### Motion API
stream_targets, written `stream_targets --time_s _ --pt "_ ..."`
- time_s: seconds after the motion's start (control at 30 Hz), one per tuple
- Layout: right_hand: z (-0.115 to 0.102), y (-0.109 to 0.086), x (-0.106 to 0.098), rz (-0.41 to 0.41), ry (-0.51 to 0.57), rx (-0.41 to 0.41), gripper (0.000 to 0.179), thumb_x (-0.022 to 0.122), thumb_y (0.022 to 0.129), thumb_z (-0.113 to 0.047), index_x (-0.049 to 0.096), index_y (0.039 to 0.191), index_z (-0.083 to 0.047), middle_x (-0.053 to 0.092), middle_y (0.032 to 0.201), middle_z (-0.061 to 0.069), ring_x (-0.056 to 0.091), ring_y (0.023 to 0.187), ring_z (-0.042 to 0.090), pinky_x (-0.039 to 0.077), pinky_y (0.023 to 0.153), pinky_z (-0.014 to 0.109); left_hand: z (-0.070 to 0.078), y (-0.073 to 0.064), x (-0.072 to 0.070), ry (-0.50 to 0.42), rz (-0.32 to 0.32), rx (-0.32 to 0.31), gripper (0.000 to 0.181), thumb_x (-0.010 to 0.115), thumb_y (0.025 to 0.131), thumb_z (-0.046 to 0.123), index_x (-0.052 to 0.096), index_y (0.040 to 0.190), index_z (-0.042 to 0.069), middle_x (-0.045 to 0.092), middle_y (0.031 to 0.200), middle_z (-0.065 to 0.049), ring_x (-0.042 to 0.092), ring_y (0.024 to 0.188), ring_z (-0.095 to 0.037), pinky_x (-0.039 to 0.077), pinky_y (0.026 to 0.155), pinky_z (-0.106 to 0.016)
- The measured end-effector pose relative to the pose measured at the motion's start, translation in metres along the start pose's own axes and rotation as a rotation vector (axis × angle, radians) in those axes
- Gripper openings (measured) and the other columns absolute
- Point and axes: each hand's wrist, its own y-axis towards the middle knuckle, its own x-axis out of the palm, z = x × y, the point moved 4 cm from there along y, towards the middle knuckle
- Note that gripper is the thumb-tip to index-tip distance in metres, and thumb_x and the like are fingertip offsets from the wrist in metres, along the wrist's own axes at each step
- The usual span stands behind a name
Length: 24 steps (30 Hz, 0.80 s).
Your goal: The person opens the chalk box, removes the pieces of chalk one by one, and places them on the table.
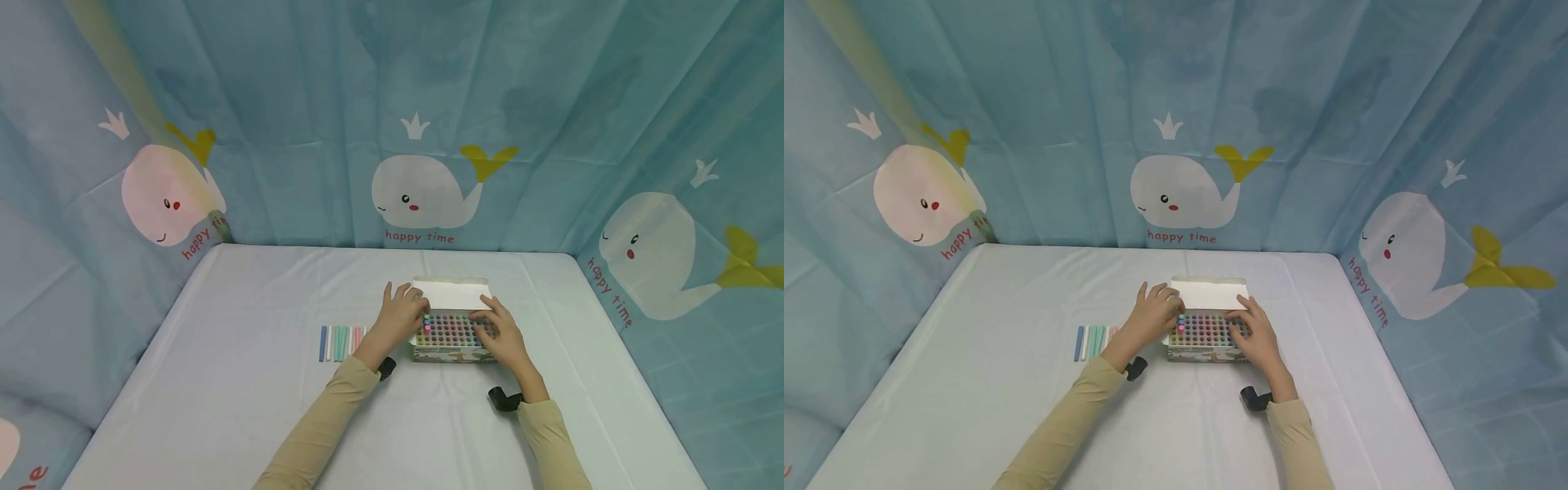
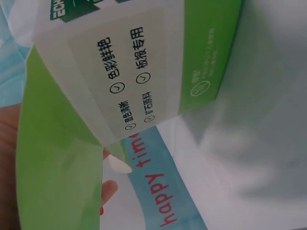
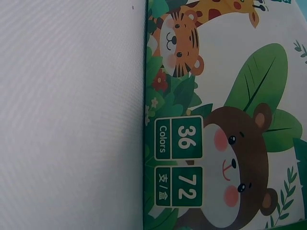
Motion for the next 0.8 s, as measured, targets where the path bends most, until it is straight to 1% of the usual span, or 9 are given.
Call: stream_targets --time_s 0.07,0.2,0.37,0.53,0.67,0.8 --pt "-0.0011 -0.0001 0.0003 0.0 0.001 0.003 0.015 0.064 0.086 -0.013 0.066 0.101 -0.015 0.038 0.144 0.014 0.023 0.136 0.041 0.037 0.092 0.063 0.0001 0.0015 0.0004 -0.002 -0.012 0.003 0.012 0.061 0.088 0.018 0.067 0.095 0.026 0.054 0.125 0.0 0.038 0.13 -0.03 0.018 0.109 -0.06" --pt "-0.0034 0.0003 0.0006 0.0 -0.001 0.014 0.015 0.064 0.085 -0.013 0.067 0.1 -0.014 0.039 0.143 0.014 0.022 0.137 0.039 0.036 0.094 0.063 -0.0009 0.0037 0.0005 0.009 -0.049 0.002 0.013 0.065 0.085 0.021 0.069 0.095 0.028 0.053 0.13 -0.001 0.035 0.132 -0.03 0.017 0.109 -0.06" --pt "-0.0036 0.0012 0.001 0.002 -0.014 0.015 0.015 0.065 0.085 -0.012 0.067 0.099 -0.014 0.039 0.143 0.015 0.024 0.135 0.042 0.036 0.094 0.063 -0.0019 0.0042 -0.0003 0.019 -0.077 0.007 0.013 0.065 0.085 0.024 0.07 0.096 0.029 0.052 0.132 -0.001 0.034 0.132 -0.031 0.018 0.109 -0.06" --pt "-0.0028 0.0016 0.0002 -0.001 -0.011 0.024 0.016 0.065 0.085 -0.012 0.067 0.1 -0.014 0.039 0.143 0.014 0.024 0.135 0.042 0.037 0.093 0.063 -0.0028 0.0035 -0.0002 -0.004 -0.082 0.009 0.014 0.062 0.087 0.023 0.07 0.098 0.028 0.052 0.133 -0.001 0.034 0.133 -0.03 0.016 0.11 -0.059" --pt "-0.0024 0.0011 -0.0005 -0.003 -0.008 0.026 0.015 0.064 0.085 -0.013 0.066 0.1 -0.014 0.039 0.143 0.013 0.022 0.137 0.04 0.037 0.093 0.063 -0.0033 0.003 -0.0002 -0.011 -0.077 0.013 0.013 0.062 0.088 0.024 0.069 0.098 0.029 0.051 0.134 -0.001 0.033 0.133 -0.029 0.016 0.11 -0.059" --pt "-0.0025 0.0007 -0.0005 0.0 -0.01 0.014 0.015 0.064 0.085 -0.012 0.066 0.1 -0.013 0.039 0.143 0.015 0.023 0.136 0.042 0.035 0.094 0.064 -0.0037 0.0028 -0.0002 -0.025 -0.065 0.019 0.012 0.062 0.088 0.025 0.069 0.097 0.029 0.051 0.134 -0.001 0.033 0.134 -0.028 0.015 0.11 -0.059"
